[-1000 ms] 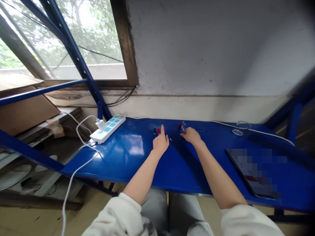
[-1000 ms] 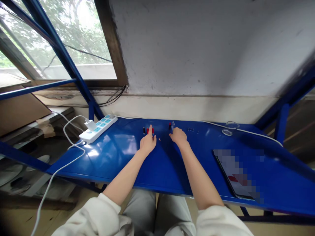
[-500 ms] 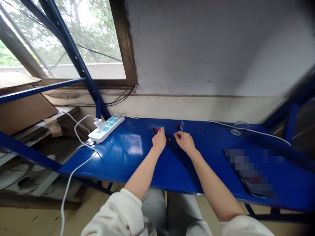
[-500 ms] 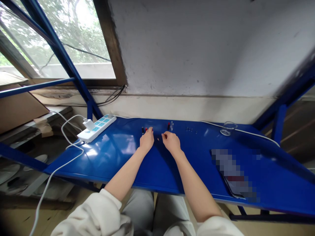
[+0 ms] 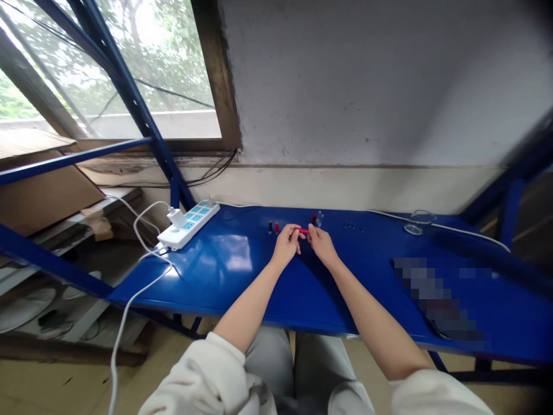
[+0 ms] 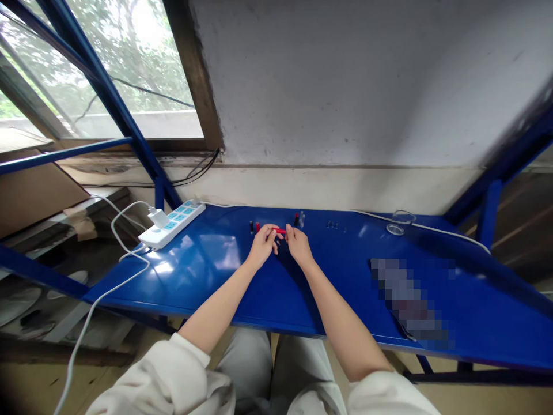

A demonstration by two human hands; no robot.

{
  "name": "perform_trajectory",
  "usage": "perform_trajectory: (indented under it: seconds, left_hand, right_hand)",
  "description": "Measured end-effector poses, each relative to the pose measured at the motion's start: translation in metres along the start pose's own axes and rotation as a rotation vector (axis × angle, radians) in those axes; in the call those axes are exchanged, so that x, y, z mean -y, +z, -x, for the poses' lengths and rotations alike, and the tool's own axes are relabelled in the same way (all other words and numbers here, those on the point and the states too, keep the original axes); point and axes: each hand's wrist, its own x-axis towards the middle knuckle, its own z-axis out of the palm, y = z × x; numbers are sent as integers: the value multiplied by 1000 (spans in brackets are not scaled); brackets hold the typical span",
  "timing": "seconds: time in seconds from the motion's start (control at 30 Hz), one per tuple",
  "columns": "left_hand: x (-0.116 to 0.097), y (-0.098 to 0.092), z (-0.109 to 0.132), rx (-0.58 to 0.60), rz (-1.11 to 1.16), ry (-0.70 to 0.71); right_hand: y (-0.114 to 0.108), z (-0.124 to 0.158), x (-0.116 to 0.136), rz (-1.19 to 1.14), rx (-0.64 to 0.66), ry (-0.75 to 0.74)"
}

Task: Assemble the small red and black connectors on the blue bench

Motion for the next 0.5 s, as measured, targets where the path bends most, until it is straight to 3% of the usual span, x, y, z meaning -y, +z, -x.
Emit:
perform_trajectory:
  seconds: [0.17,0.37,0.5]
  left_hand:
    - [-4,-2,1,-81,-12,-14]
    - [-10,-6,0,-229,-1,-16]
    - [-8,-7,-1,-213,55,3]
  right_hand:
    - [-3,3,6,-21,-32,-73]
    - [-8,-1,5,-113,115,-135]
    - [-8,-5,-3,-85,102,-173]
